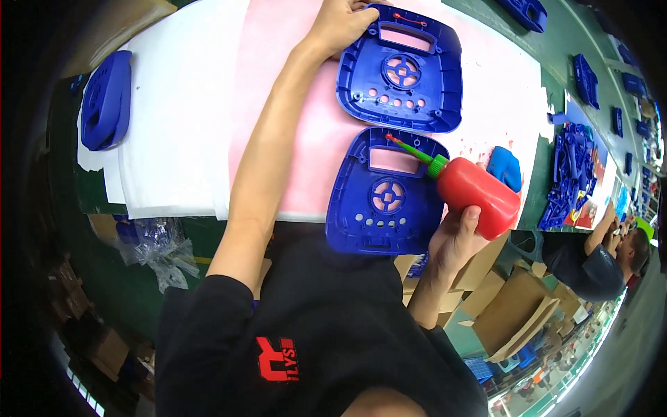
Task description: Applying glue and assembling blue plastic housing components on an assembly line.
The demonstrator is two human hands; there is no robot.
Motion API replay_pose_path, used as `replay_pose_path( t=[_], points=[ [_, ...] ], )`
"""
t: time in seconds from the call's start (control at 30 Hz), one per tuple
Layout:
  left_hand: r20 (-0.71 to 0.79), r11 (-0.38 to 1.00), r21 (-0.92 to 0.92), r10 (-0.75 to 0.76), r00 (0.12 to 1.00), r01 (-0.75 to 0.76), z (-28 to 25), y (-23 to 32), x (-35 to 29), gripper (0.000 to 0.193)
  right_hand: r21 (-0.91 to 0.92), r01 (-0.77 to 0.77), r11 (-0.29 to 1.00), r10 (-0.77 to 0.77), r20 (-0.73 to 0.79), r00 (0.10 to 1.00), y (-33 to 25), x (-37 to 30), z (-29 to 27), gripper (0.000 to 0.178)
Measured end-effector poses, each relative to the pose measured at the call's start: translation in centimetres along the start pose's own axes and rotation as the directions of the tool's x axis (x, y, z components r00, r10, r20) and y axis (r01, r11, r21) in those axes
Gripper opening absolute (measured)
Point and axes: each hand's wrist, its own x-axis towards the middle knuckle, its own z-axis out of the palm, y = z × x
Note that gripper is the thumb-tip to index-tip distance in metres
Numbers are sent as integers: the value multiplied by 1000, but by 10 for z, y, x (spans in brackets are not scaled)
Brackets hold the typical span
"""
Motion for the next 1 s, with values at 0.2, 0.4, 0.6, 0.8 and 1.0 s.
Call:
replay_pose_path(
  t=[0.2, 0.4, 0.6, 0.8, 1.0],
  points=[
    [28, 1000, -10, 1, 1000, 0, -4, -6, 4, 26, -7, 41, 999, -41, 11, 999, -1, 1, -4, 72],
    [31, 998, -62, -8, 999, 10, -6, -19, 7, 27, -43, 123, 992, -124, -35, 992, -6, 9, -15, 70],
    [46, 996, -77, -31, 998, 34, -7, -19, 8, 26, -55, 130, 990, -132, -35, 991, -6, 10, -17, 68],
    [29, 999, -50, -7, 1000, 8, -6, -17, 8, 26, -85, 172, 981, -176, -35, 984, -7, 10, -18, 66],
    [33, 999, -43, -16, 999, 17, -4, -17, 7, 30, -165, 157, 974, -153, 37, 988, -1, 8, -34, 62]
  ],
)
